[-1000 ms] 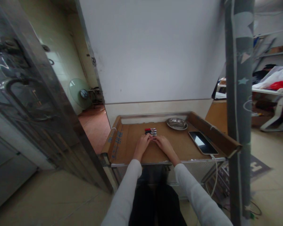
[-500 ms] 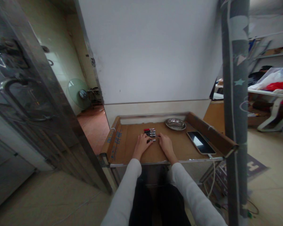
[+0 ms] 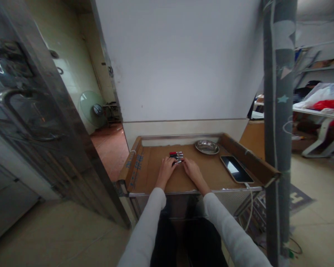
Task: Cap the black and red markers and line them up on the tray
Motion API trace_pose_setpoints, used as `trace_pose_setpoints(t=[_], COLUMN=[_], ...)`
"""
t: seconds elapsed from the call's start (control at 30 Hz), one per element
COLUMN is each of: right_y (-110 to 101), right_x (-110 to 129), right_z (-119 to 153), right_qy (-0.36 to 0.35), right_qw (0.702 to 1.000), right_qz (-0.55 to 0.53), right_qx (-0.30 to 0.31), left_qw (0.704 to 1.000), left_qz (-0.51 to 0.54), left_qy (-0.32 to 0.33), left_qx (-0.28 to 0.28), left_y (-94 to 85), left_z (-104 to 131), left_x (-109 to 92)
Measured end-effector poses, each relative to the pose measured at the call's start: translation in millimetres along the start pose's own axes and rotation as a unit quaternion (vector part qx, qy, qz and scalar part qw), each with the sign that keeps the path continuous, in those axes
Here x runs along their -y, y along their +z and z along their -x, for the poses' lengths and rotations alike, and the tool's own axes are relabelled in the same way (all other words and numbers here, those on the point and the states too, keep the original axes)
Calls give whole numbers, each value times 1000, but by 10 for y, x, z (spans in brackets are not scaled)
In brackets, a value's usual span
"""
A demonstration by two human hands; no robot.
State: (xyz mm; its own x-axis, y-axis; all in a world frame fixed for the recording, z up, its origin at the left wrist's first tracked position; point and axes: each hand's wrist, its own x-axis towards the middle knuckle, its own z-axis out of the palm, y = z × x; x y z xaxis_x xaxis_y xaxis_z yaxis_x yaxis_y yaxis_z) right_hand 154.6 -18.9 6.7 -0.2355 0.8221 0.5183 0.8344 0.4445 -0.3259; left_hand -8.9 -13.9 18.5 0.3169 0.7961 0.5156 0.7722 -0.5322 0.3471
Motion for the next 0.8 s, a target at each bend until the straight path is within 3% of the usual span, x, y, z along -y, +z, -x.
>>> trace_pose_setpoints(t=[0.17, 0.37, 0.57, 0.8], right_y=[63, 61, 70, 96], right_x=[-37, -101, -95, -97], right_z=[-35, -48, -53, -58], right_qy=[-59, 3, 34, 44], right_qw=[994, 999, 996, 993], right_qz=[-95, 27, 78, 114], right_qx=[-19, -24, -17, -11], left_qw=[996, 973, 962, 957], left_qz=[-28, -79, -100, -129], left_qy=[-54, -178, -221, -226], left_qx=[-58, -125, -123, -126], left_y=[4, 31, 97, 173], left_z=[-1, -16, -17, -43], left_x=[24, 85, 161, 229])
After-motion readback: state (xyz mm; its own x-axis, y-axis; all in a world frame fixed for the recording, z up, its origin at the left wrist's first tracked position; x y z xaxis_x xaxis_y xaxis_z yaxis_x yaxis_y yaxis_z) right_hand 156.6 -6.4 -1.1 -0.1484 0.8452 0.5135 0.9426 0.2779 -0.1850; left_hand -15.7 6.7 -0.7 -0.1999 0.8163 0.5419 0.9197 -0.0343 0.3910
